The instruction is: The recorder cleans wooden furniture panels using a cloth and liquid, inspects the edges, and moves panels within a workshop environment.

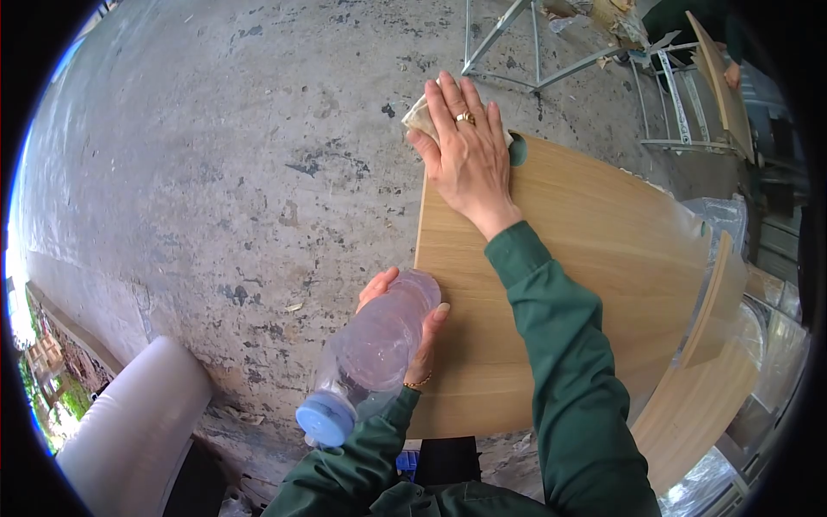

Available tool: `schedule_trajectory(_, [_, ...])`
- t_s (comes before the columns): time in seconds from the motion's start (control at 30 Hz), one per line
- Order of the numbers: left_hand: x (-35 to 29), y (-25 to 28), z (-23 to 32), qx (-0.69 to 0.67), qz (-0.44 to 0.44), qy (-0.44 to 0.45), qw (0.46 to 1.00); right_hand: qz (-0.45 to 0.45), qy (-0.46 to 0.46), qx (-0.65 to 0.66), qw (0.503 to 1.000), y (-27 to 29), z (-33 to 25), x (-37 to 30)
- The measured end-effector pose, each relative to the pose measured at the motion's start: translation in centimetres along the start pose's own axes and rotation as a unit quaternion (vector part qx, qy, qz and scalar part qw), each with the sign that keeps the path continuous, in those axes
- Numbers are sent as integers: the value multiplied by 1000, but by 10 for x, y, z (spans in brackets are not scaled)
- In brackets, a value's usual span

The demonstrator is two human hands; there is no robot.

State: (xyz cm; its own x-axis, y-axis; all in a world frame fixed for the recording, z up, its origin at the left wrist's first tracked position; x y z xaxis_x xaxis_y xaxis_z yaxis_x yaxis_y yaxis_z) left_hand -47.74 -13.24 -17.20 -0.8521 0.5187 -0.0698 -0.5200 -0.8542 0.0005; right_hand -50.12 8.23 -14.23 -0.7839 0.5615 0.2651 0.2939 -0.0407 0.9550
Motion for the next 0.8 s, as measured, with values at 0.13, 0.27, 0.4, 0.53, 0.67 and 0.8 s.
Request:
schedule_trajectory(0.13, [2,5,-8,-129,73,57,987,-78,58,34,995,9,-28,-47])
schedule_trajectory(0.27, [9,12,-1,-142,94,56,984,-152,97,55,982,22,-35,-94])
schedule_trajectory(0.4, [3,43,-11,-121,134,66,981,-60,77,32,995,7,-15,-41])
schedule_trajectory(0.53, [-3,73,-11,-125,166,30,978,26,25,-14,999,-4,-2,2])
schedule_trajectory(0.67, [-6,107,-2,-44,146,-9,988,42,70,-2,997,2,-19,-18])
schedule_trajectory(0.8, [-10,139,-6,-16,144,-16,989,-8,139,54,989,7,-53,-70])
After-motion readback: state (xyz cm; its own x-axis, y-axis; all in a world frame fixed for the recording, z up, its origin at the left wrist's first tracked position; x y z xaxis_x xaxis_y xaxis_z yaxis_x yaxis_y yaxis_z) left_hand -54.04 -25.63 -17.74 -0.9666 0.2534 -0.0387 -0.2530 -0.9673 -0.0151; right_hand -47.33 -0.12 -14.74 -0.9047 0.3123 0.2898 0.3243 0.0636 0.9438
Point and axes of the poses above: each hand's wrist, its own x-axis towards the middle knuckle, its own y-axis out of the back of the hand, z = x × y, the point moved 7 cm from there along x, towards the middle knuckle, and after that the axes turned 5 degrees about -x, right-handed, at the moved point
